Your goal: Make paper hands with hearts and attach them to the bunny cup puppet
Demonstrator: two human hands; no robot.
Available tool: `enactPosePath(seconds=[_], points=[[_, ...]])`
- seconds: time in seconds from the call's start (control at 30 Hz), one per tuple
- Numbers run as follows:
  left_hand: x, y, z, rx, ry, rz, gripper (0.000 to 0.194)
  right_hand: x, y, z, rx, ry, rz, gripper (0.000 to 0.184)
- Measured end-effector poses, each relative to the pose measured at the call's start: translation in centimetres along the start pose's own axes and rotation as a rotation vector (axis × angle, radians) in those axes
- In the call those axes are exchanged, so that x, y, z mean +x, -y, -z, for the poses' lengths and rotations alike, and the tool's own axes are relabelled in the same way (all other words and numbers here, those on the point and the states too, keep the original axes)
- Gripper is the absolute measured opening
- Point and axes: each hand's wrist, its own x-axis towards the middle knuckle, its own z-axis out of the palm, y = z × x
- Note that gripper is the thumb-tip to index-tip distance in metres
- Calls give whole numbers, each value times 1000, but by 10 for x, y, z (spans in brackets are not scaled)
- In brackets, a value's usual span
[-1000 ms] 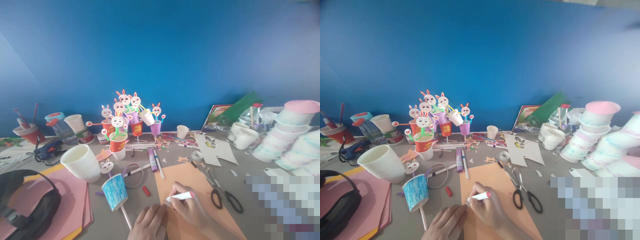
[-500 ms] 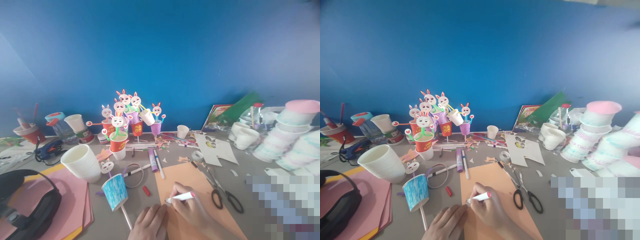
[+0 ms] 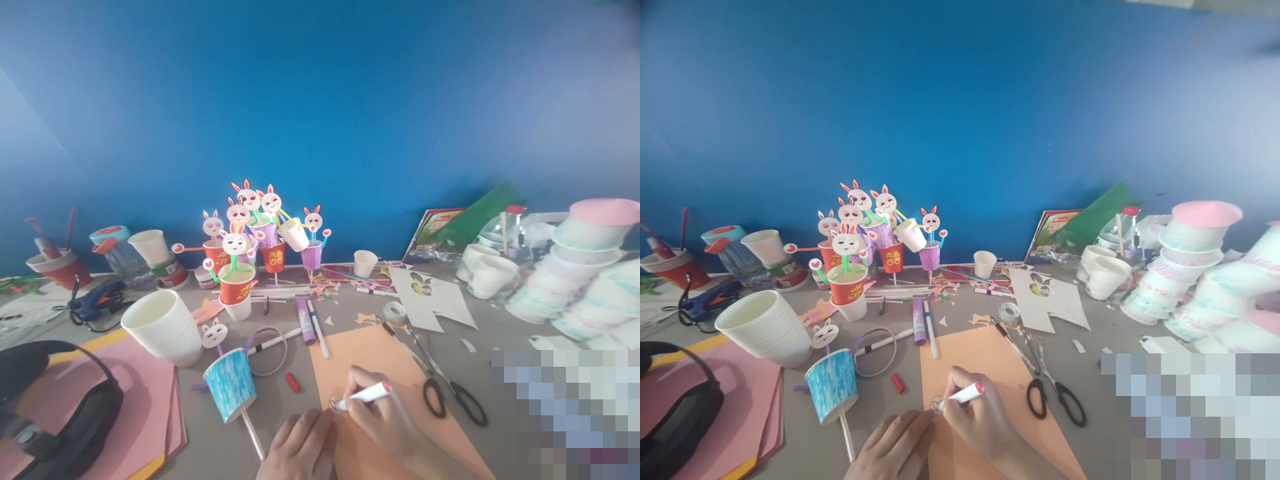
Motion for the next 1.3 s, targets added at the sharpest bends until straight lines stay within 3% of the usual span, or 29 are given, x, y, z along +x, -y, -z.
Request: enactPosePath(seconds=[0.13,0.67,1.0,1.2,1.3], points=[[2,1,7,7,26,-23,37,-1,-1,1,-7,-9,5,18],[-4,2,2,10,60,-24,30,0,4,2,-67,-83,-20,16],[-7,0,-20,-19,-202,17,44,0,-1,2,-34,-89,-13,17],[-8,3,0,8,85,-26,30,1,3,2,-24,-35,5,16],[-7,3,1,1,72,-13,33,0,6,1,-9,-13,2,15]])
